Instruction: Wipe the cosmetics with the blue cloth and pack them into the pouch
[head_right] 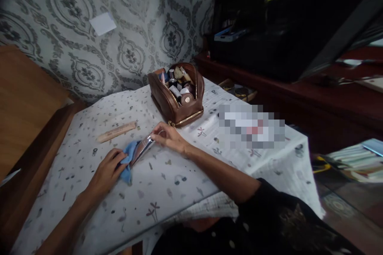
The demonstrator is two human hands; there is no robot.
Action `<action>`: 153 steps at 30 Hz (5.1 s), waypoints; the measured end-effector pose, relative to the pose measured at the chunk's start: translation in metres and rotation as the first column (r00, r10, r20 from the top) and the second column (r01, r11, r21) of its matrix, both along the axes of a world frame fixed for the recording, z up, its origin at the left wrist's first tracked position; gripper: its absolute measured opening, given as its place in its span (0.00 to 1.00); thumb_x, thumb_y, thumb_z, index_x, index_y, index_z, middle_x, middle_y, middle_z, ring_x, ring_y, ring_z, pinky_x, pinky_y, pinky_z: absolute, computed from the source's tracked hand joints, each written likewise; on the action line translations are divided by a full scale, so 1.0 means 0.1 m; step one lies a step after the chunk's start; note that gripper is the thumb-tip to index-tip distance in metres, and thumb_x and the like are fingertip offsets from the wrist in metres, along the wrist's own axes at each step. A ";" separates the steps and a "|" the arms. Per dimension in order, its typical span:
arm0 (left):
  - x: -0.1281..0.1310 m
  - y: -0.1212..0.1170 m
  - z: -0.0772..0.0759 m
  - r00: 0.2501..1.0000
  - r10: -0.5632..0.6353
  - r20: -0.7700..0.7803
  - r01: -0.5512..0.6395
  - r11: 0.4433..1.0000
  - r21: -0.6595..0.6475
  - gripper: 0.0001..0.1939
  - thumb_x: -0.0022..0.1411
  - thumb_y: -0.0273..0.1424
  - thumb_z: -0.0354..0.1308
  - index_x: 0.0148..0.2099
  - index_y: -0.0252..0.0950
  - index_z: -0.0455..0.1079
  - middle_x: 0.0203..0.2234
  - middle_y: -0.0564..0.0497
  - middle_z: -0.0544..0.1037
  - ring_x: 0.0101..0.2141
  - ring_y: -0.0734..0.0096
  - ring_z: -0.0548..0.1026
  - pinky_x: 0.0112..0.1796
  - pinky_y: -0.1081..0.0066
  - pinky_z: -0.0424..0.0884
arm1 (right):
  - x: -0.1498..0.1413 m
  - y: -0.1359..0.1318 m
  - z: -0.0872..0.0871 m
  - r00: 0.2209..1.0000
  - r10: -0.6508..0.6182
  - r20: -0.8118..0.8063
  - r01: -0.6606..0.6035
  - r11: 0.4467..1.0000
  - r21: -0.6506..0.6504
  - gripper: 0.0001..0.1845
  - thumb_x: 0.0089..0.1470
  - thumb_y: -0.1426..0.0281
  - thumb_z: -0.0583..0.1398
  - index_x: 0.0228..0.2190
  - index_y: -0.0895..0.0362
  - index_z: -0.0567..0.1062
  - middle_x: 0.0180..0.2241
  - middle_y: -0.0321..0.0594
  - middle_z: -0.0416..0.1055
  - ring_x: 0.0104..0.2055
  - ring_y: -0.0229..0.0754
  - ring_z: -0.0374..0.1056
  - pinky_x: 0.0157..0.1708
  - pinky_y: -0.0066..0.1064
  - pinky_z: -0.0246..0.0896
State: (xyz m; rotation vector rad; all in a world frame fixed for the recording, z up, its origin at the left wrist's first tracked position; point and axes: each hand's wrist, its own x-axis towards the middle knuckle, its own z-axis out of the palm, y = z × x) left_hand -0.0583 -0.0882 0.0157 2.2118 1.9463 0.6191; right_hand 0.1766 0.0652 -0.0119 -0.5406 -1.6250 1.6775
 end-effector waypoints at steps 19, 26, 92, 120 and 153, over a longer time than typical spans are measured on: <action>0.55 0.40 0.26 0.960 0.071 0.271 -0.061 0.997 -0.047 0.12 0.69 0.43 0.49 0.42 0.40 0.64 0.29 0.54 0.71 0.32 0.67 0.71 0.35 0.69 0.66 | 0.03 0.01 0.03 0.967 0.210 -0.144 -0.214 0.977 -0.010 0.22 0.44 0.61 0.72 0.40 0.55 0.75 0.35 0.34 0.77 0.37 0.37 0.73 0.43 0.34 0.69; 0.26 0.20 0.00 0.948 0.205 0.242 -0.196 0.979 -0.063 0.20 0.69 0.47 0.43 0.30 0.39 0.60 0.19 0.57 0.66 0.23 0.70 0.68 0.28 0.71 0.61 | 0.05 0.00 0.07 0.972 0.221 -0.080 -0.225 0.973 -0.049 0.21 0.46 0.60 0.72 0.38 0.57 0.74 0.36 0.35 0.74 0.30 0.33 0.70 0.34 0.29 0.70; 0.22 0.45 -0.24 0.945 -0.033 -0.326 0.084 0.986 0.145 0.21 0.68 0.38 0.54 0.59 0.33 0.62 0.40 0.43 0.75 0.39 0.57 0.74 0.39 0.62 0.70 | 0.00 0.01 -0.08 0.991 0.011 0.135 -0.013 1.000 0.011 0.26 0.46 0.48 0.68 0.35 0.54 0.68 0.19 0.27 0.65 0.19 0.35 0.64 0.19 0.28 0.60; 0.13 0.37 -0.32 0.976 -0.107 -0.191 0.142 0.973 0.181 0.20 0.70 0.40 0.49 0.59 0.36 0.64 0.41 0.43 0.76 0.40 0.59 0.73 0.40 0.62 0.70 | 0.15 -0.08 0.08 0.882 -0.186 0.434 -0.032 0.894 0.448 0.28 0.66 0.50 0.47 0.51 0.55 0.74 0.23 0.35 0.67 0.28 0.43 0.66 0.33 0.35 0.61; 0.23 0.52 -0.13 0.809 0.008 -0.587 0.233 0.913 0.334 0.18 0.68 0.35 0.53 0.57 0.35 0.68 0.39 0.41 0.77 0.38 0.55 0.75 0.40 0.58 0.69 | 0.04 -0.11 0.05 0.944 -0.083 0.318 -0.015 0.956 0.295 0.28 0.56 0.42 0.57 0.29 0.56 0.69 0.20 0.30 0.63 0.23 0.36 0.62 0.26 0.28 0.55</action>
